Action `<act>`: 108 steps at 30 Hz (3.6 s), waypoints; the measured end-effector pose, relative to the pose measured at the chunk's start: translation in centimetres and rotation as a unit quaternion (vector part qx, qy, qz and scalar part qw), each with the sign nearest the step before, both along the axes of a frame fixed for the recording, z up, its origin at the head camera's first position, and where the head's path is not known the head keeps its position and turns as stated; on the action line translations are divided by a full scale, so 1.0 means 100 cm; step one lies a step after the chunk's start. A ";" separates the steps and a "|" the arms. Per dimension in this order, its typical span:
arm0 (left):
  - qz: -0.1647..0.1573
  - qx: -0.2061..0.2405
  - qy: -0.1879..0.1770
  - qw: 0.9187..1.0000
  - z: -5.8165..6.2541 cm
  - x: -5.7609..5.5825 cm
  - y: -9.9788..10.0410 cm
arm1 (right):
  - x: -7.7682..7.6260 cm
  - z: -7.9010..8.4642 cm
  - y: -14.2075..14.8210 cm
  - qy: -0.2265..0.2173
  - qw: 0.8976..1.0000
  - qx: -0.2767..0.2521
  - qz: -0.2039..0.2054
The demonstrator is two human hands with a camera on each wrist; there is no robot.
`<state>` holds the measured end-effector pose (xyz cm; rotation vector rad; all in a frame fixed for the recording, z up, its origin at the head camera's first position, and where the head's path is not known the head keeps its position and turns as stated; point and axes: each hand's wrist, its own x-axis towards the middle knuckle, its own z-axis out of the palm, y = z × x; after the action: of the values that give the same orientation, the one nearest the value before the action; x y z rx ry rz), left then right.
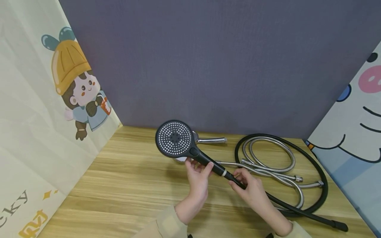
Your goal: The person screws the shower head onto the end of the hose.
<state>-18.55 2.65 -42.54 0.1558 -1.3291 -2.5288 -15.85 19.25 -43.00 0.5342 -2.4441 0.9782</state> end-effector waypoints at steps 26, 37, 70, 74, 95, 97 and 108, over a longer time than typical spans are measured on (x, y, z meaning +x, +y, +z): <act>-0.014 -0.015 -0.012 1.000 0.001 0.003 -0.005 | 0.002 0.003 -0.006 -0.018 1.000 0.005 -0.016; -0.012 -0.017 -0.016 1.000 0.002 0.003 -0.004 | 0.001 0.000 -0.005 -0.004 1.000 -0.002 -0.014; -0.016 -0.013 -0.015 1.000 0.002 0.003 -0.004 | 0.001 0.003 -0.006 0.012 1.000 0.020 -0.020; -0.015 -0.015 -0.014 1.000 0.002 0.003 -0.004 | 0.001 0.003 -0.006 0.005 1.000 0.017 -0.020; -0.011 -0.005 -0.016 1.000 0.003 0.004 -0.003 | 0.001 0.001 -0.007 0.025 0.999 0.011 -0.020; -0.012 -0.006 -0.015 1.000 0.003 0.004 -0.003 | 0.001 0.001 -0.007 0.025 0.999 0.012 -0.023; -0.013 -0.009 -0.017 1.000 0.002 0.003 -0.003 | 0.000 0.001 -0.008 0.021 0.999 0.006 -0.035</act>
<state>-18.21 2.32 -42.30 0.1797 -1.3760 -2.5451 -15.89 18.49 -42.92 0.4665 -2.4152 0.9153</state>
